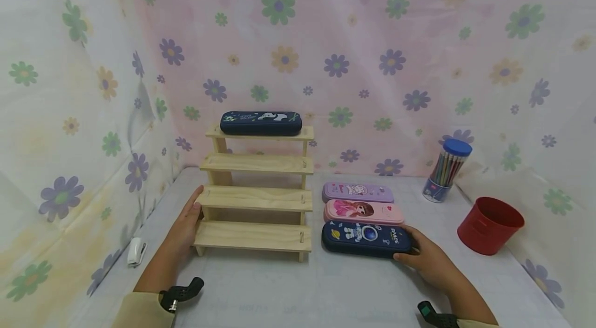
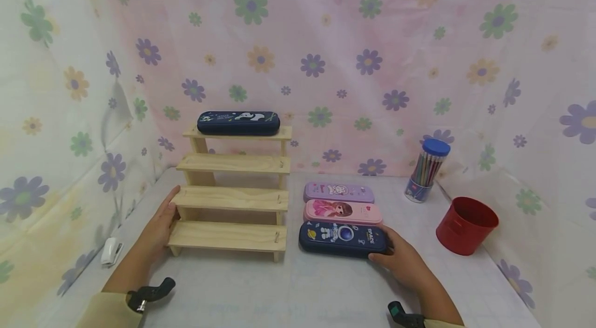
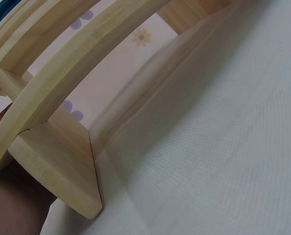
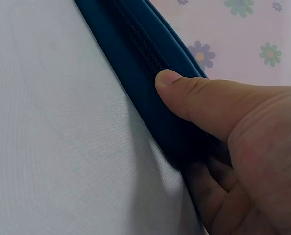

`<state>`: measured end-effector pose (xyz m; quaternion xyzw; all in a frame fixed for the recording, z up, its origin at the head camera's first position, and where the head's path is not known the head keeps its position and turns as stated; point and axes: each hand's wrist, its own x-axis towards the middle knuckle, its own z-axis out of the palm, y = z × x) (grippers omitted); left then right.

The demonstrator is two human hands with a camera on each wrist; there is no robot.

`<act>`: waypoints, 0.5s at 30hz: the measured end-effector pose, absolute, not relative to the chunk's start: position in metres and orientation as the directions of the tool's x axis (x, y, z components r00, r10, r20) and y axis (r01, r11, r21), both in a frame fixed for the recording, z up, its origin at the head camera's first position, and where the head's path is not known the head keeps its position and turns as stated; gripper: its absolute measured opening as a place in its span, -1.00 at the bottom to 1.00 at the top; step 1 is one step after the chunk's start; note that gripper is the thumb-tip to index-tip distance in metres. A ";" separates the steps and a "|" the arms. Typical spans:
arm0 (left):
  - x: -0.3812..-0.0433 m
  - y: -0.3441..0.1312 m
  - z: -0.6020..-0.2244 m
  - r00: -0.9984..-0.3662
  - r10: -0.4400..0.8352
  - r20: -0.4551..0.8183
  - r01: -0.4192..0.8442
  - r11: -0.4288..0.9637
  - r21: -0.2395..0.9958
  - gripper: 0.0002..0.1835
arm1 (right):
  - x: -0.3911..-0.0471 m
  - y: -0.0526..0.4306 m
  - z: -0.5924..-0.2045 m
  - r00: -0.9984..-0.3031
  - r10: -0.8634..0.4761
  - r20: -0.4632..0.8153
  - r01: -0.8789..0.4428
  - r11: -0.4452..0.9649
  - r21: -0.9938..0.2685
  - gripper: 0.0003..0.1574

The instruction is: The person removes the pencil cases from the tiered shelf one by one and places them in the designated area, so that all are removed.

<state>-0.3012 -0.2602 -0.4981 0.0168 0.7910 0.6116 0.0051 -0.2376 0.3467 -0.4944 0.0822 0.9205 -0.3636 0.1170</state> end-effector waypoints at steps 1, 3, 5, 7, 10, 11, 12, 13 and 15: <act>-0.301 -0.261 -0.498 -0.999 0.035 0.014 0.022 0.252 0.967 -0.37 | -0.237 0.346 -0.495 -0.959 0.068 -0.274 0.237 0.723 -0.649 0.52; -0.301 -0.261 -0.498 -0.999 0.037 0.017 0.025 0.249 0.968 -0.37 | -0.237 0.345 -0.494 -0.960 0.067 -0.272 0.234 0.724 -0.649 0.52; -0.301 -0.263 -0.498 -0.999 0.037 0.013 0.021 0.241 0.970 -0.38 | -0.237 0.343 -0.492 -0.962 0.066 -0.264 0.227 0.728 -0.647 0.51; -0.300 -0.263 -0.498 -0.999 0.032 0.012 0.020 0.241 0.970 -0.38 | -0.238 0.341 -0.490 -0.965 0.062 -0.254 0.218 0.731 -0.647 0.51; -0.300 -0.263 -0.499 -1.000 0.026 0.011 0.017 0.253 0.967 -0.37 | -0.237 0.340 -0.486 -0.969 0.061 -0.240 0.208 0.726 -0.656 0.52; -0.300 -0.262 -0.499 -1.000 0.026 0.011 0.017 0.257 0.966 -0.37 | -0.236 0.340 -0.485 -0.970 0.063 -0.236 0.207 0.723 -0.660 0.52; -0.300 -0.262 -0.499 -1.000 0.026 0.016 0.023 0.259 0.966 -0.37 | -0.235 0.340 -0.484 -0.971 0.066 -0.229 0.205 0.720 -0.663 0.52; -0.301 -0.261 -0.499 -0.999 0.028 0.016 0.023 0.258 0.966 -0.37 | -0.235 0.340 -0.483 -0.973 0.073 -0.220 0.205 0.717 -0.667 0.51; -0.301 -0.260 -0.499 -1.000 0.030 0.008 0.015 0.254 0.967 -0.38 | -0.233 0.338 -0.480 -0.977 0.088 -0.193 0.197 0.714 -0.671 0.47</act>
